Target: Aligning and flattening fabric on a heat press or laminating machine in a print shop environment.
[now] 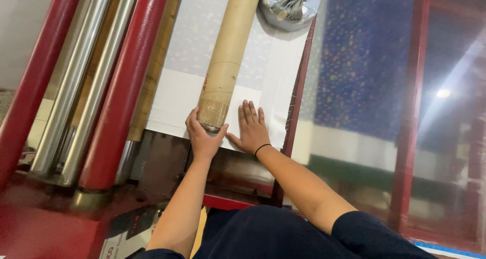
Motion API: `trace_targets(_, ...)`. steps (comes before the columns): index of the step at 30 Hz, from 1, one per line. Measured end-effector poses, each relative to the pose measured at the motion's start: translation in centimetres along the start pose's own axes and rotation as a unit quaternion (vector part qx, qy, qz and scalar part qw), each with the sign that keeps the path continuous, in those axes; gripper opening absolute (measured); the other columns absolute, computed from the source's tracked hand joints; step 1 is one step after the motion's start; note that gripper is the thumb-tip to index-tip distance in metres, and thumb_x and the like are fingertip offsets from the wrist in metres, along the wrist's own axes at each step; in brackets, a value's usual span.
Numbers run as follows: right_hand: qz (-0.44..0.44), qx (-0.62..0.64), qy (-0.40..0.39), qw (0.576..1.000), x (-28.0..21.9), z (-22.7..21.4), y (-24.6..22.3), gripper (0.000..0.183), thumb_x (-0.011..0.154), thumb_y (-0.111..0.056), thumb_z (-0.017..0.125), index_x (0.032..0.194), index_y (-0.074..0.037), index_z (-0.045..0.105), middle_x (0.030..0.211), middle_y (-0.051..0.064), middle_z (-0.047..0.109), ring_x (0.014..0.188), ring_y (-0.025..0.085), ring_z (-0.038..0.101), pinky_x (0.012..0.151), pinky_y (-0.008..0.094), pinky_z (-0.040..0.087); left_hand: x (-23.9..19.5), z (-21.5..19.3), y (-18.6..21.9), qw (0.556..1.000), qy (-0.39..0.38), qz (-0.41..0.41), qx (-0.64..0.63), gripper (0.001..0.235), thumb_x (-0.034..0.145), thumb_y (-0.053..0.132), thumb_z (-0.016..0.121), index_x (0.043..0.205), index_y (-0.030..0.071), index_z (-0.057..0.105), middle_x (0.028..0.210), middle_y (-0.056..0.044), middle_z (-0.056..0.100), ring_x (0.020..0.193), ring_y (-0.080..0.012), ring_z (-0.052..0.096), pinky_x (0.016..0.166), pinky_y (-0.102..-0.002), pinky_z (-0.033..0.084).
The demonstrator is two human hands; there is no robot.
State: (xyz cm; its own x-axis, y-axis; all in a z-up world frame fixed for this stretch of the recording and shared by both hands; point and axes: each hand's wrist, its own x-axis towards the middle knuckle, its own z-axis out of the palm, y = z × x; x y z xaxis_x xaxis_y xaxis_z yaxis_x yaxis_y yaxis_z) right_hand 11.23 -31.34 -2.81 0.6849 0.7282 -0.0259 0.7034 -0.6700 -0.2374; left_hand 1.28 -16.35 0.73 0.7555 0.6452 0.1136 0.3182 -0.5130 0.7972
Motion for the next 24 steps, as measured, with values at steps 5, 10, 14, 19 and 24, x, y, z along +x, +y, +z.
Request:
trace_targets(5, -0.001, -0.005, -0.005, 1.000, -0.07, 0.15, 0.05, 0.105, 0.094, -0.072, 0.041, 0.159, 0.007, 0.015, 0.169, 0.025, 0.009, 0.158, 0.036, 0.002, 0.125, 0.056, -0.001, -0.03, 0.22, -0.37, 0.999, 0.025, 0.030, -0.002, 0.118, 0.065, 0.041, 0.098, 0.152, 0.008, 0.026, 0.148, -0.022, 0.035, 0.139, -0.0410, 0.037, 0.113, -0.055, 0.038)
trace_targets(10, -0.004, 0.002, 0.002, 1.000, -0.09, 0.10, 0.04, 0.106, 0.093, -0.072, 0.042, 0.159, 0.008, 0.016, 0.169, 0.025, 0.010, 0.158, 0.036, 0.003, 0.124, 0.057, -0.001, 0.00, 0.27, -0.13, 1.000, 0.026, 0.008, 0.010, 0.115, 0.066, 0.038, 0.098, 0.152, 0.009, 0.027, 0.149, -0.021, 0.035, 0.139, -0.0411, 0.038, 0.113, -0.053, 0.039)
trace_targets(14, -0.005, 0.006, 0.003, 1.000, -0.05, 0.09, 0.20, 0.106, 0.093, -0.072, 0.043, 0.159, 0.008, 0.017, 0.169, 0.025, 0.009, 0.158, 0.036, 0.002, 0.124, 0.057, -0.001, 0.16, 0.43, 0.03, 1.000, 0.027, -0.009, 0.010, 0.114, 0.064, 0.036, 0.097, 0.152, 0.010, 0.029, 0.148, -0.021, 0.036, 0.138, -0.0407, 0.039, 0.113, -0.053, 0.040)
trace_targets(19, -0.012, -0.007, -0.005, 1.000, -0.11, 0.24, 0.36, 0.105, 0.093, -0.071, 0.044, 0.158, 0.007, 0.017, 0.169, 0.025, 0.009, 0.158, 0.037, 0.002, 0.124, 0.057, -0.001, -0.10, 0.81, -0.76, 0.998, 0.055, 0.042, 0.014, 0.113, 0.066, 0.034, 0.098, 0.152, 0.009, 0.030, 0.147, -0.020, 0.039, 0.138, -0.0408, 0.040, 0.114, -0.054, 0.039)
trace_targets(24, -0.012, -0.007, -0.006, 1.000, -0.27, -0.02, 0.36, 0.106, 0.093, -0.072, 0.044, 0.159, 0.007, 0.017, 0.169, 0.025, 0.009, 0.158, 0.036, 0.001, 0.124, 0.058, -0.001, -0.08, 0.63, -0.53, 0.998, 0.046, 0.034, 0.010, 0.112, 0.067, 0.034, 0.097, 0.152, 0.009, 0.029, 0.145, -0.021, 0.039, 0.137, -0.0411, 0.040, 0.113, -0.054, 0.039)
